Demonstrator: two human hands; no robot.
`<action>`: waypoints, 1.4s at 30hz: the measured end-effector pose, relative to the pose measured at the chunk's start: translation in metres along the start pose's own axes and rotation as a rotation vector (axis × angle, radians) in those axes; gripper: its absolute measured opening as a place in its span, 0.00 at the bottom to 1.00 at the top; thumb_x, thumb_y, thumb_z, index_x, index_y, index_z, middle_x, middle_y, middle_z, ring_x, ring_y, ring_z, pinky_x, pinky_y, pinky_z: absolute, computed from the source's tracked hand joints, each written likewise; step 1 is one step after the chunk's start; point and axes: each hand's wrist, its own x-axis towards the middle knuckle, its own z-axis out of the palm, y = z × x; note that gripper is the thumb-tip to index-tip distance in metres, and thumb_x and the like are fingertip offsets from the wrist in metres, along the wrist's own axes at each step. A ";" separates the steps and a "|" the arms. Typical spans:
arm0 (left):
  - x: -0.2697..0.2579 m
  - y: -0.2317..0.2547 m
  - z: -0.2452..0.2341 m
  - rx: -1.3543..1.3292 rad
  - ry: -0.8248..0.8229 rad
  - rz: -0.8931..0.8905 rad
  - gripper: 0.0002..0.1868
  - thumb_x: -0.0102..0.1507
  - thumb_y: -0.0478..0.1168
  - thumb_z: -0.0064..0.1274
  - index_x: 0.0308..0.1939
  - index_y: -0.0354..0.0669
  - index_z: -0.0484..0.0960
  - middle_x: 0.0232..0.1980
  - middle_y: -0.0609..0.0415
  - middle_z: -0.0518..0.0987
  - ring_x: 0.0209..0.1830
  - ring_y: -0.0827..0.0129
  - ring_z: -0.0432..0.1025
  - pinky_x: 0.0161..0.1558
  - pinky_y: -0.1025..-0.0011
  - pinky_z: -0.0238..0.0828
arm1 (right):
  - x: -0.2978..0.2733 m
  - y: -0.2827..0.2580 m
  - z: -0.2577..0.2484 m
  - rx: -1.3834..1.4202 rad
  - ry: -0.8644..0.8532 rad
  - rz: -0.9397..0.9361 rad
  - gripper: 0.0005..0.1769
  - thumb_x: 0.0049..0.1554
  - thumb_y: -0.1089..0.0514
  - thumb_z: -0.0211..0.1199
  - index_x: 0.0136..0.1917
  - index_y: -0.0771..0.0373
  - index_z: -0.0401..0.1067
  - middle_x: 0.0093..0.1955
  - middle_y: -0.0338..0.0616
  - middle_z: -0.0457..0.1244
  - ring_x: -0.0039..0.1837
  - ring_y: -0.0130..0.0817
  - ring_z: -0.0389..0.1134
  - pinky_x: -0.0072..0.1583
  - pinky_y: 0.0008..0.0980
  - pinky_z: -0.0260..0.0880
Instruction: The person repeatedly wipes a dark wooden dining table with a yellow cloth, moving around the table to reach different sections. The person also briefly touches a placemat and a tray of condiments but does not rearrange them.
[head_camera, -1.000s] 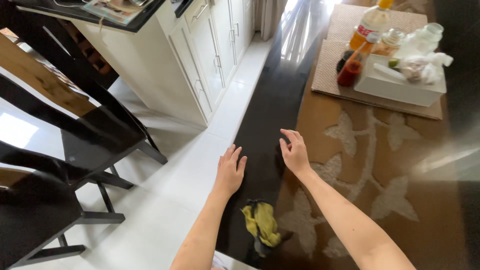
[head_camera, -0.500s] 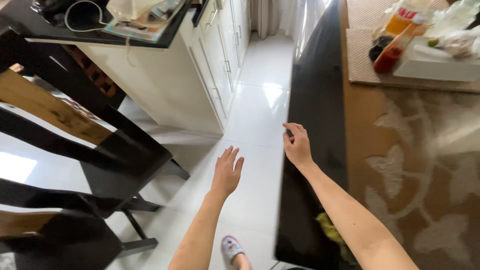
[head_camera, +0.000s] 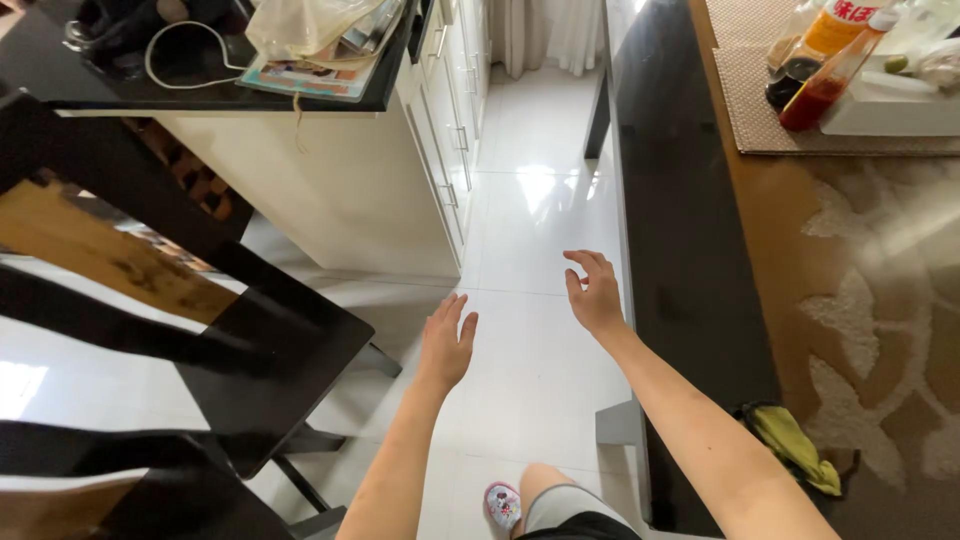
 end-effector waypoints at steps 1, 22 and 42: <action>0.005 0.000 0.001 -0.004 -0.007 0.003 0.26 0.71 0.52 0.43 0.69 0.41 0.72 0.75 0.41 0.66 0.76 0.48 0.58 0.73 0.51 0.48 | 0.003 0.004 0.002 -0.005 0.004 0.006 0.16 0.60 0.62 0.58 0.62 0.58 0.75 0.67 0.43 0.63 0.65 0.41 0.63 0.55 0.35 0.72; 0.299 0.045 0.046 -0.074 -0.232 0.183 0.27 0.72 0.52 0.42 0.69 0.39 0.72 0.72 0.41 0.70 0.74 0.49 0.61 0.72 0.57 0.55 | 0.234 0.076 -0.016 -0.133 0.219 0.122 0.17 0.59 0.63 0.59 0.62 0.59 0.75 0.66 0.45 0.64 0.63 0.42 0.63 0.54 0.35 0.71; 0.604 0.078 0.188 -1.096 -0.510 -0.444 0.32 0.70 0.57 0.37 0.72 0.42 0.67 0.71 0.47 0.72 0.70 0.54 0.67 0.65 0.56 0.67 | 0.390 0.162 -0.057 -0.137 0.391 0.264 0.15 0.58 0.61 0.60 0.59 0.58 0.76 0.65 0.43 0.65 0.64 0.37 0.65 0.53 0.29 0.73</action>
